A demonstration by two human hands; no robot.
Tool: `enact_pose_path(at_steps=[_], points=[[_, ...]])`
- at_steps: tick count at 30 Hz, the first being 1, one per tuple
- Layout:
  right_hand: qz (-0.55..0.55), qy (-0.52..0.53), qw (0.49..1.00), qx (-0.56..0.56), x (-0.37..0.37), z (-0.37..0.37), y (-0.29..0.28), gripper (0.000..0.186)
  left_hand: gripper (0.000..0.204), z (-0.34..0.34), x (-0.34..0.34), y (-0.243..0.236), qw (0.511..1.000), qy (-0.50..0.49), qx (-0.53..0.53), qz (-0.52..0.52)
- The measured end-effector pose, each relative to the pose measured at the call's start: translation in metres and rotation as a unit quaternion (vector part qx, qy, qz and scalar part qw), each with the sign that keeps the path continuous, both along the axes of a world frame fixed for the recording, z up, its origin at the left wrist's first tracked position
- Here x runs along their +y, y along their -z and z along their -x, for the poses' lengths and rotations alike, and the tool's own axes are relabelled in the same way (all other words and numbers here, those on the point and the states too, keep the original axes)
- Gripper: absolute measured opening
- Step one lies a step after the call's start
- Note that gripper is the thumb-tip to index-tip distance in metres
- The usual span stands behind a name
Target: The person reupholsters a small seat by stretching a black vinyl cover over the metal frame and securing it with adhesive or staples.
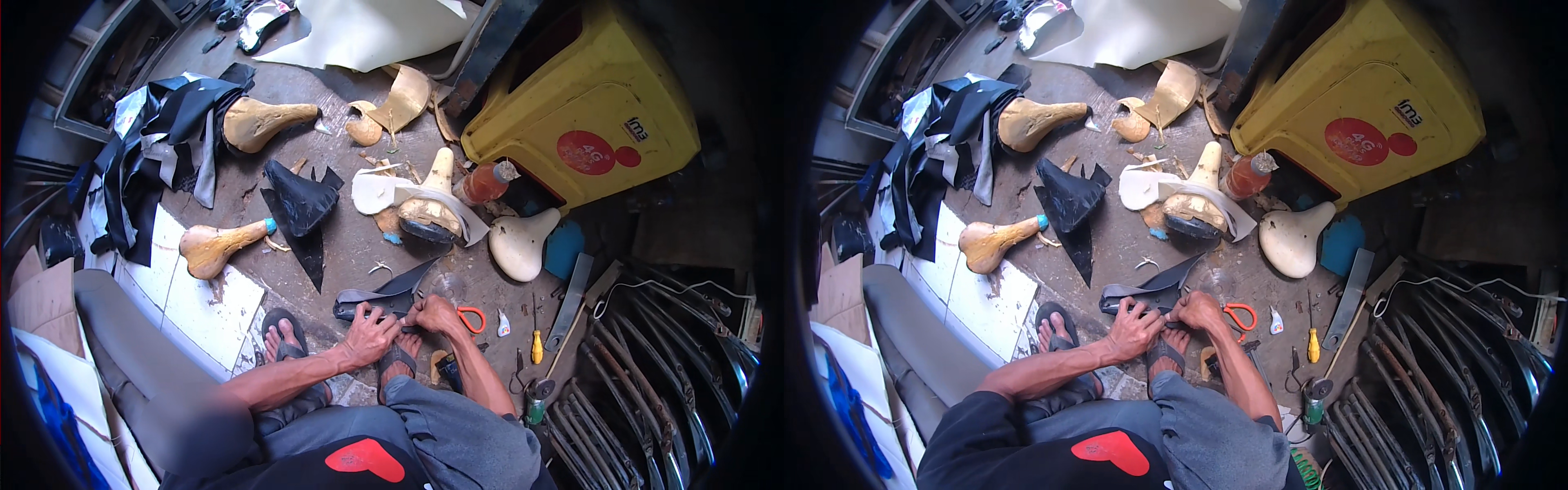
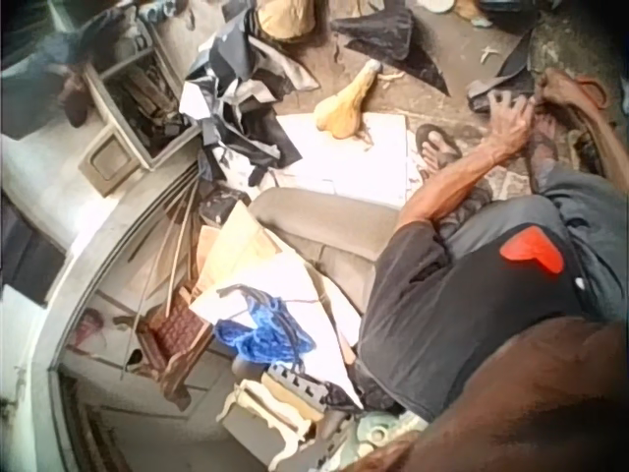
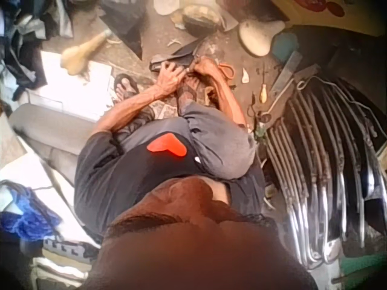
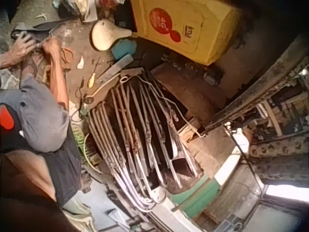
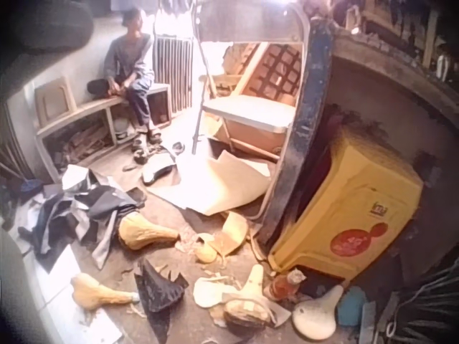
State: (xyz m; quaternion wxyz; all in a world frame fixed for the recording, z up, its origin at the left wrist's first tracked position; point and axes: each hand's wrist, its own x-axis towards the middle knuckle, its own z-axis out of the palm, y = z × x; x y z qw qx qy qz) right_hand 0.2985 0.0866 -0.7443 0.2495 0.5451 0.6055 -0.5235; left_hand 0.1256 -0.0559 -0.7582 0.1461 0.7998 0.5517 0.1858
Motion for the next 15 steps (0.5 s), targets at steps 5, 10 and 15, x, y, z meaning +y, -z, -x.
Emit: enact_pose_path(at_steps=[5,10,15], points=[[-0.015,0.131,0.981,0.144,0.019,-0.003,-0.047,0.045,0.02,0.012,0.032,-0.036,0.991,-0.082,-0.1,0.013],[-0.057,0.366,0.852,0.371,0.033,-0.022,-0.079,0.066,0.018,0.026,0.083,-0.094,0.962,-0.146,-0.227,0.032],[-0.052,0.281,0.836,0.468,0.035,-0.036,-0.09,0.084,0.013,0.029,0.1,-0.113,0.901,-0.2,-0.353,0.152]])
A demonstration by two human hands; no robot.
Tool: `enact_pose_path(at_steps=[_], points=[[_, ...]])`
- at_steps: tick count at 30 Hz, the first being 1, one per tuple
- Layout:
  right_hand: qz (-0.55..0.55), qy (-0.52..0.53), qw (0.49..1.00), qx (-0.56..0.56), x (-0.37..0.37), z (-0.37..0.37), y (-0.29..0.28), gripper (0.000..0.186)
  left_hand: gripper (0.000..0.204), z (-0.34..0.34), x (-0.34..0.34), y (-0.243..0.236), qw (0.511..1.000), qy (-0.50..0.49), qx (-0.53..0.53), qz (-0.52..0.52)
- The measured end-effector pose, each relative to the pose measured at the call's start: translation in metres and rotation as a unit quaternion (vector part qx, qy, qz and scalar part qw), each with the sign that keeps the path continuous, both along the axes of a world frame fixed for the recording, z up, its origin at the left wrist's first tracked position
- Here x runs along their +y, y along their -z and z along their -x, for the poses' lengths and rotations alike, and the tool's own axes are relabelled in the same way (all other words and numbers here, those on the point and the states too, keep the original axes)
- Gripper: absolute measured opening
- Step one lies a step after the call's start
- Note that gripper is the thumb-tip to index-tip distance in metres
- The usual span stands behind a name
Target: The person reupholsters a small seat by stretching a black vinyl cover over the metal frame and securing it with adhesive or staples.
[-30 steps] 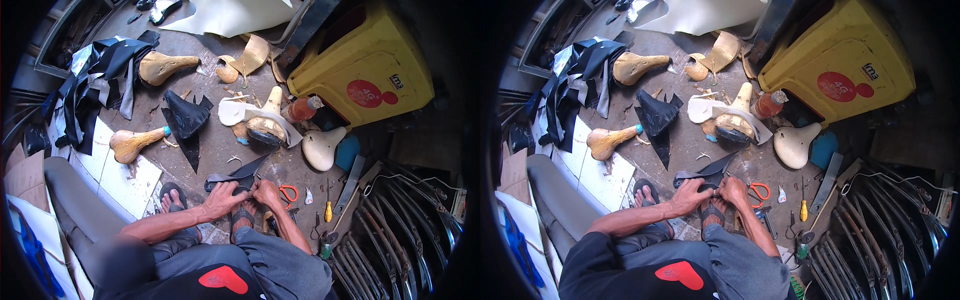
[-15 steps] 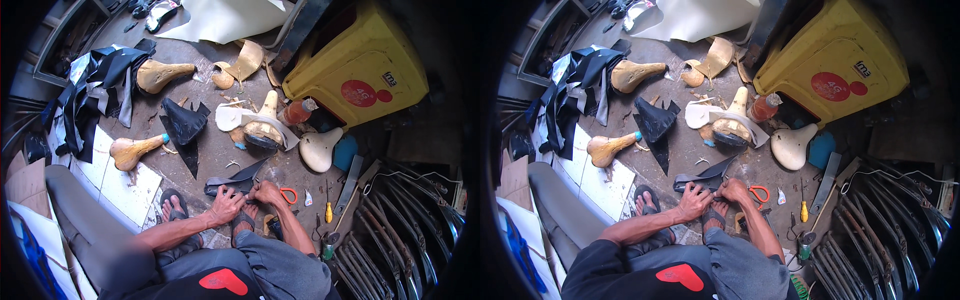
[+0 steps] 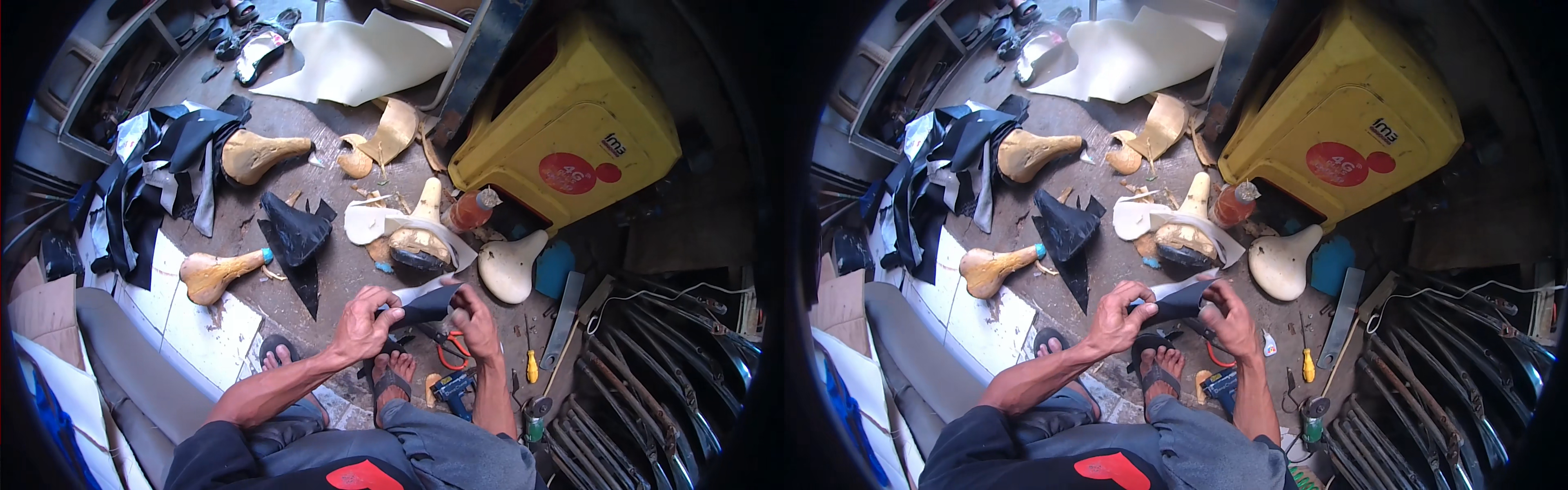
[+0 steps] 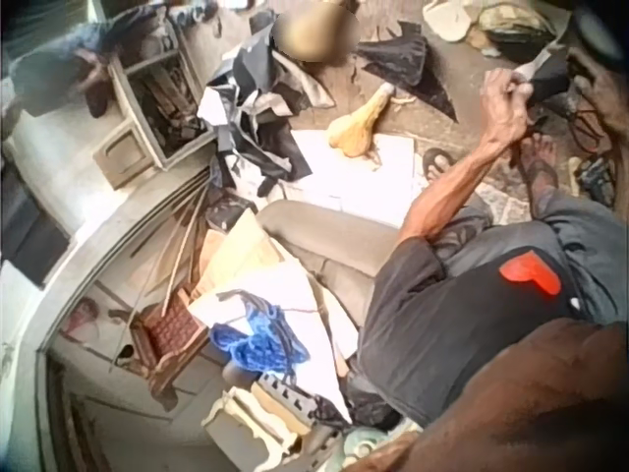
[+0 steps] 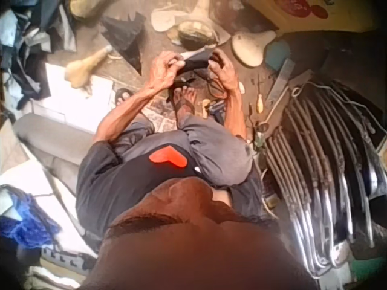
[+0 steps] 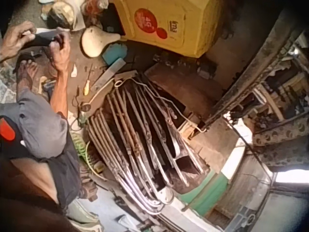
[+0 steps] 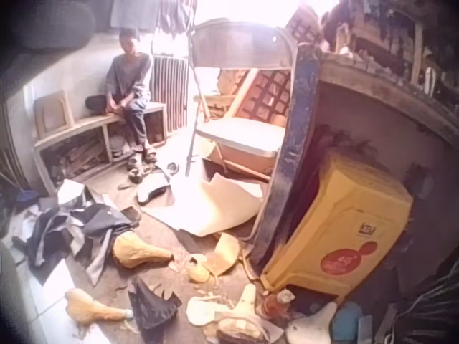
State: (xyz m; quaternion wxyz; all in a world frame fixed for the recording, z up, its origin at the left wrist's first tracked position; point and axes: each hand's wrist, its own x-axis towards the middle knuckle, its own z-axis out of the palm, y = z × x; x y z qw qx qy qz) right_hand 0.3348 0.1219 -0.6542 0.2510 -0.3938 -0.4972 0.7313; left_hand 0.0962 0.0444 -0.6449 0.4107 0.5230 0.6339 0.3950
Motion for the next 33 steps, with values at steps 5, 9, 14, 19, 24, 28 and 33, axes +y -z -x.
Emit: enact_pose_path(at_steps=[5,9,14,19,24,28,33], points=[[-0.03,0.021,0.996,-0.077,-0.011,0.02,-0.019,0.043,0.027,-0.006,0.009,-0.014,0.946,-0.049,-0.209,0.241],[0.032,0.099,0.993,-0.059,-0.013,0.019,-0.021,0.033,0.029,-0.013,0.011,-0.015,0.957,-0.046,-0.195,0.207],[0.033,0.105,0.991,-0.071,-0.013,0.028,-0.034,0.032,0.031,-0.008,0.012,-0.006,0.982,-0.027,-0.11,0.152],[0.023,0.142,0.989,-0.043,-0.017,0.03,-0.028,0.032,0.027,-0.009,0.013,-0.013,0.969,-0.031,-0.142,0.202],[0.0,0.157,0.987,-0.038,-0.015,0.033,-0.029,0.028,0.027,-0.023,0.003,0.001,0.995,-0.017,-0.05,0.079],[-0.027,0.165,0.983,-0.07,-0.019,0.037,-0.03,0.022,0.03,-0.042,0.0,-0.011,0.996,-0.045,-0.044,0.057],[0.01,0.243,0.97,-0.021,-0.026,0.038,-0.022,0.019,0.028,-0.048,-0.005,-0.013,0.999,-0.033,-0.006,-0.019]])
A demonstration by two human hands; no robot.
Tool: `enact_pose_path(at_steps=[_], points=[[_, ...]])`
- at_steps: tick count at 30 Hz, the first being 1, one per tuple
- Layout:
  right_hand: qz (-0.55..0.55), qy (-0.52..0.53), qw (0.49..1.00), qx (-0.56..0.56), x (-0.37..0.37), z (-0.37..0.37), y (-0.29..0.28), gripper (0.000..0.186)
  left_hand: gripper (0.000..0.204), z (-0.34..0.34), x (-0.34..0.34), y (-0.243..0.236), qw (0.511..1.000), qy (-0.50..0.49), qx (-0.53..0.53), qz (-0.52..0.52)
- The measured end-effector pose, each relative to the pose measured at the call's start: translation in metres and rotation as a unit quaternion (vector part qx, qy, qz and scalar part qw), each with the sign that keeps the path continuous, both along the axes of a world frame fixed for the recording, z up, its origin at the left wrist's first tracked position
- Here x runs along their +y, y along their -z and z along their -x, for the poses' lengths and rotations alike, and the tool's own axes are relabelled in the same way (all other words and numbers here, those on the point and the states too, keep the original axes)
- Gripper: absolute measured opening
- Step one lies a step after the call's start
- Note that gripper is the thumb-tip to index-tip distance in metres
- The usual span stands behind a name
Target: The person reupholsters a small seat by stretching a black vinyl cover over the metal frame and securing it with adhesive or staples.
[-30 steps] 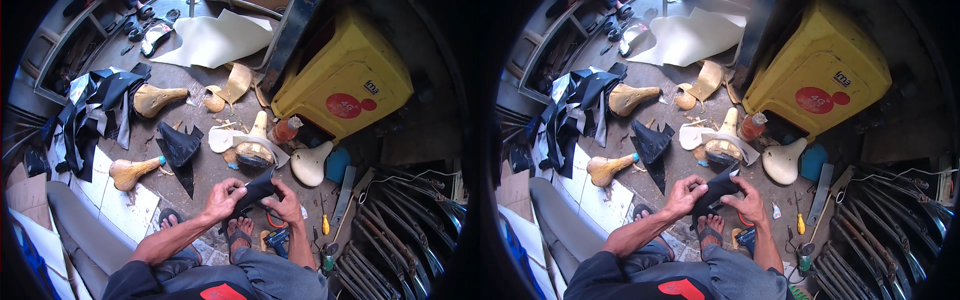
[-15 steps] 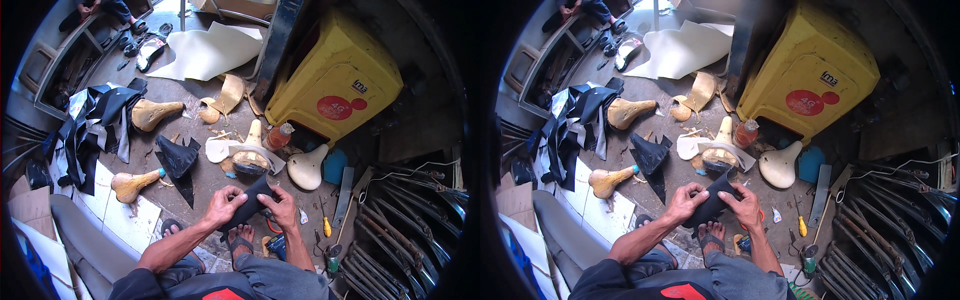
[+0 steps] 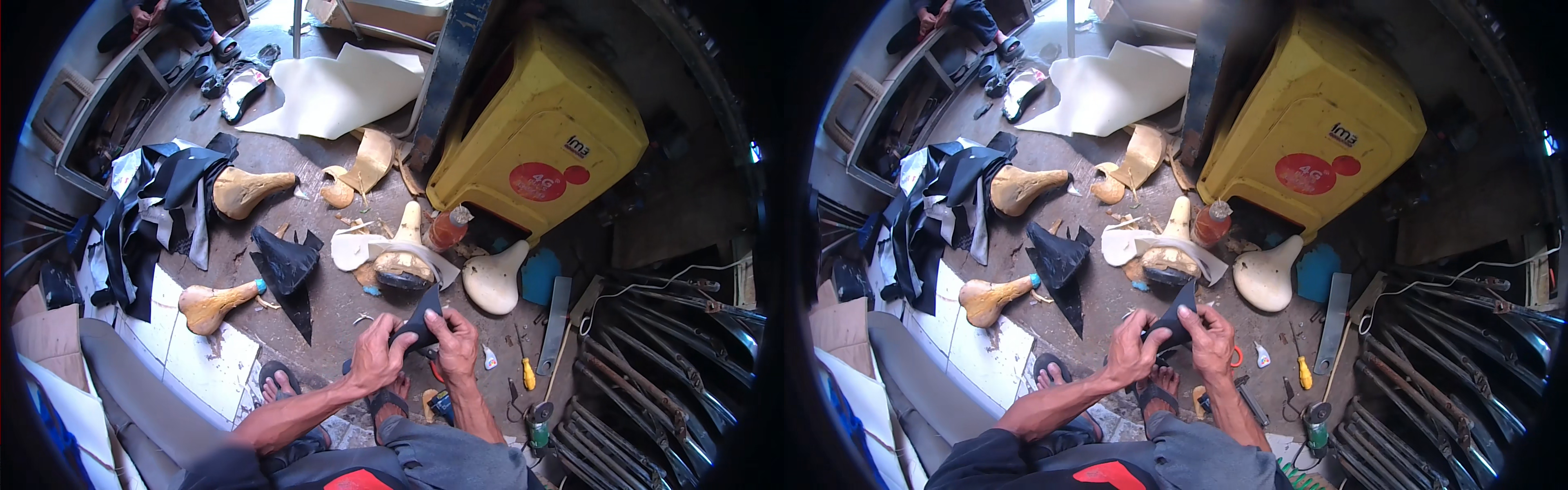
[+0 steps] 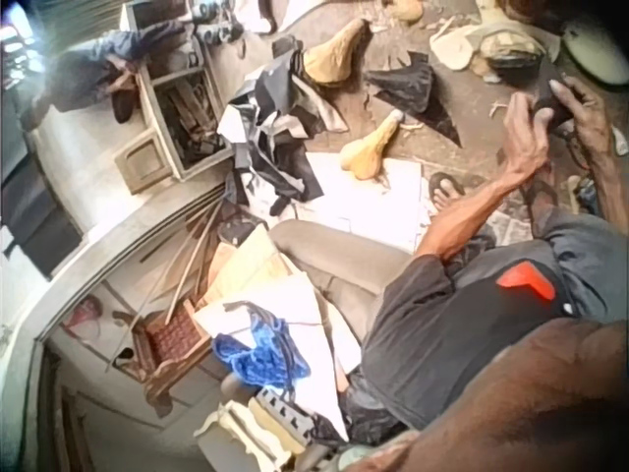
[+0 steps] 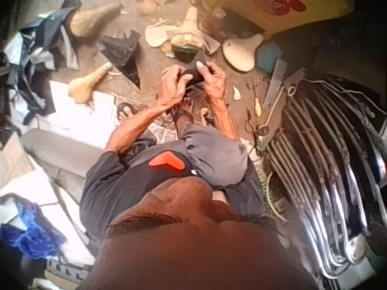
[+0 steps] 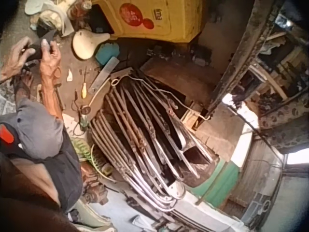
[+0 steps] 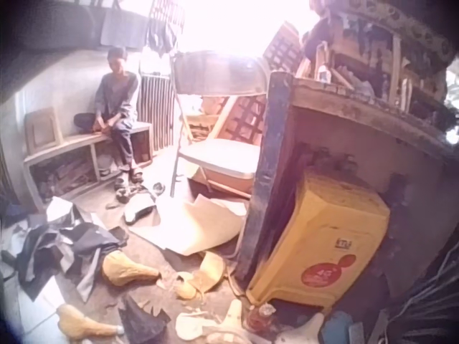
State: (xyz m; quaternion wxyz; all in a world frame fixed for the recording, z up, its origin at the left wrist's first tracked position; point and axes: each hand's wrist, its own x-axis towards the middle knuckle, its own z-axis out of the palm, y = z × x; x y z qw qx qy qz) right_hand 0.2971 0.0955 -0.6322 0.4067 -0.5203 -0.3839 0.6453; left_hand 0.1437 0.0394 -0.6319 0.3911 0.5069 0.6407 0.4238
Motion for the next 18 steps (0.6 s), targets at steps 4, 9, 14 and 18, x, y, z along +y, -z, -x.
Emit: enact_pose_path(at_steps=[4,9,14,18], points=[[0.063,0.051,0.991,0.103,-0.008,0.003,0.003,0.015,0.025,0.005,-0.006,0.007,0.997,0.026,0.053,-0.053],[0.057,-0.003,0.994,0.09,-0.001,-0.002,-0.006,0.015,0.026,0.021,0.006,0.003,0.998,0.063,-0.016,-0.016],[0.054,0.02,0.996,0.065,0.01,0.0,-0.004,0.014,0.027,0.031,0.016,0.002,0.996,0.075,0.033,-0.039],[0.031,0.078,0.994,0.072,0.017,0.0,0.004,0.014,0.027,0.032,0.015,-0.004,0.987,0.04,0.137,-0.068]])
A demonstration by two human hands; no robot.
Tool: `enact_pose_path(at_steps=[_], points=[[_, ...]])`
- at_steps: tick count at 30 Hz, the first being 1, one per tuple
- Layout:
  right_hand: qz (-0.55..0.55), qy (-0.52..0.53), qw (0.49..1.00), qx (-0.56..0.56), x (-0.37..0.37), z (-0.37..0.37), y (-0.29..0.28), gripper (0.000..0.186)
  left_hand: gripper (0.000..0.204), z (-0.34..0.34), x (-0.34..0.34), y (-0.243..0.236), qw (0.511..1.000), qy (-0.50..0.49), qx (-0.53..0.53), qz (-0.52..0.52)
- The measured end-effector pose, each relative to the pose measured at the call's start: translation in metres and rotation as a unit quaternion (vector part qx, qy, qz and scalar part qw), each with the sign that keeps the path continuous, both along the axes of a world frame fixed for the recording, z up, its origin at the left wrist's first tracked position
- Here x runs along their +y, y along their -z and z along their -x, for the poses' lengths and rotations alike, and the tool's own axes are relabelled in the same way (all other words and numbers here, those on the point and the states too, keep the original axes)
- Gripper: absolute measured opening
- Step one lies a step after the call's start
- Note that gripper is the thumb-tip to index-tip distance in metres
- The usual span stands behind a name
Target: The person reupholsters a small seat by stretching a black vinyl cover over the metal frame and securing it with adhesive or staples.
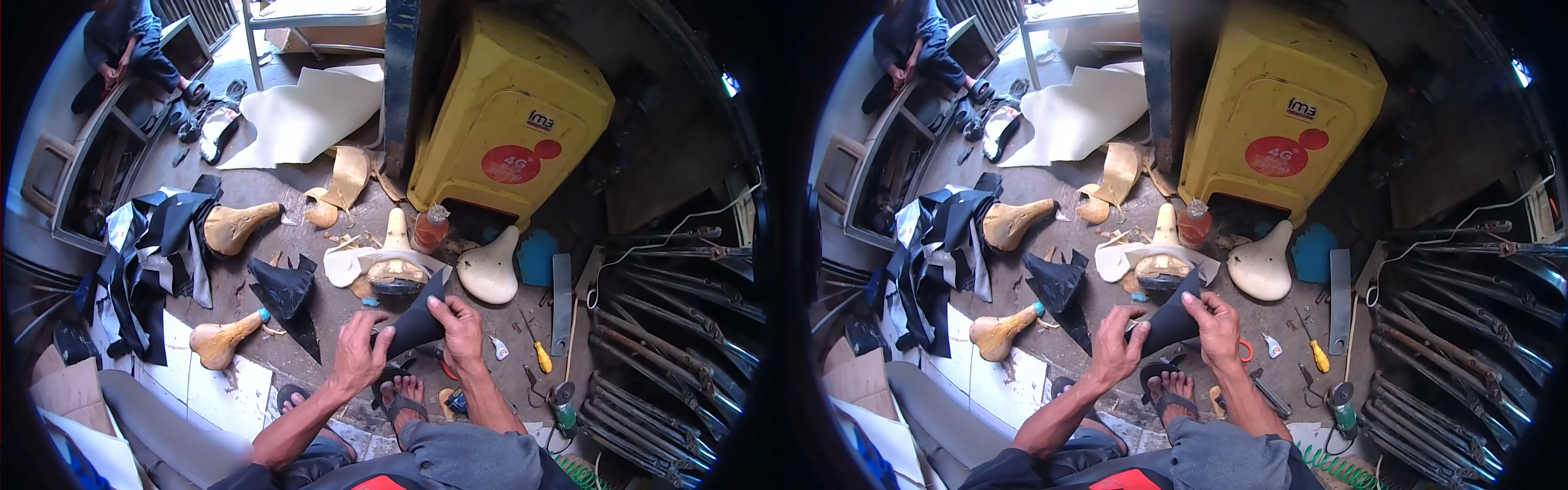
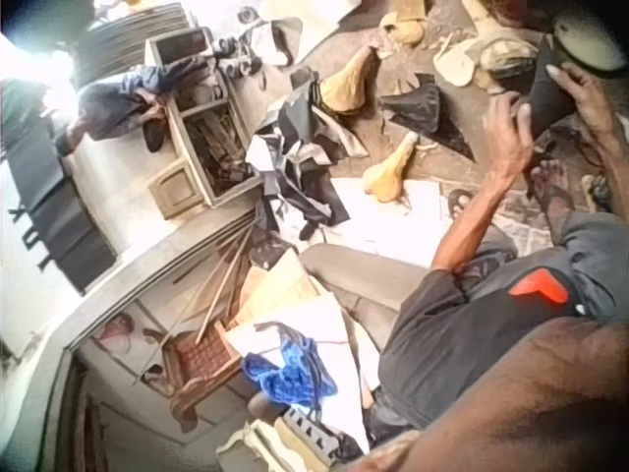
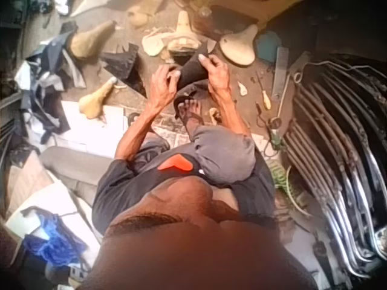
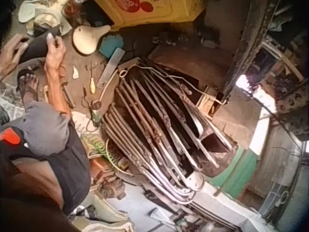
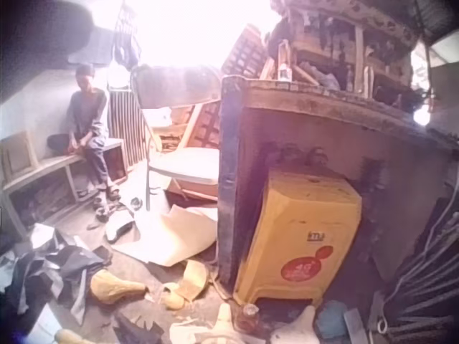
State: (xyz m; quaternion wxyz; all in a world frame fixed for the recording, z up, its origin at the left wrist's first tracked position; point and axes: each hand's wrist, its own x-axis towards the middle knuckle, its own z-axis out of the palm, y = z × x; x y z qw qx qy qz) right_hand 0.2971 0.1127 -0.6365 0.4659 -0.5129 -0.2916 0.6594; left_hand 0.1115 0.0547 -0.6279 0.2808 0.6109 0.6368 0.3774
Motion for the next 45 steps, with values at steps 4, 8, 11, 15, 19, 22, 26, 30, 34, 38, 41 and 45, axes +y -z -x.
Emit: enact_pose_path(at_steps=[4,8,11,15,19,22,26,30,34,38,41,45], points=[[0.016,0.097,0.989,0.106,0.004,-0.017,0.01,0.013,0.033,0.023,0.012,0.0,0.996,-0.045,0.081,0.01],[0.007,0.107,0.976,0.191,-0.003,-0.022,0.023,0.021,0.059,0.042,0.013,0.017,0.92,-0.032,-0.351,0.171],[0.052,0.065,0.983,0.161,-0.026,-0.019,0.026,0.027,0.064,0.036,0.007,0.03,0.849,-0.022,-0.488,0.199],[0.075,-0.001,0.997,0.003,-0.027,-0.046,0.027,0.033,0.054,0.053,0.018,0.026,0.884,0.043,-0.435,0.165],[-0.161,-0.145,0.937,-0.273,-0.01,-0.049,0.007,0.061,0.05,0.054,0.015,0.019,0.81,0.139,-0.51,0.254],[0.01,-0.41,0.912,-0.023,0.001,-0.024,-0.001,0.061,0.05,0.048,0.01,0.037,0.804,0.213,-0.469,0.296],[0.101,-0.411,0.903,-0.078,-0.019,-0.015,0.024,0.056,0.052,0.037,-0.005,0.042,0.758,0.114,-0.505,0.396],[0.165,-0.334,0.927,-0.048,-0.049,-0.019,0.045,0.046,0.051,0.037,-0.025,0.051,0.783,0.104,-0.436,0.431],[0.062,-0.399,0.892,-0.205,-0.065,-0.014,0.05,0.036,0.046,0.05,-0.038,0.064,0.924,0.23,-0.098,0.289],[0.043,-0.415,0.889,-0.188,-0.067,-0.008,0.046,0.046,0.042,0.046,-0.029,0.049,0.925,0.267,-0.065,0.264],[0.004,-0.434,0.865,-0.252,-0.071,-0.013,0.054,0.05,0.039,0.039,-0.027,0.043,0.925,0.272,-0.034,0.263],[0.073,-0.421,0.883,-0.196,-0.083,-0.011,0.066,0.054,0.036,0.034,-0.029,0.043,0.934,0.28,0.002,0.223]])
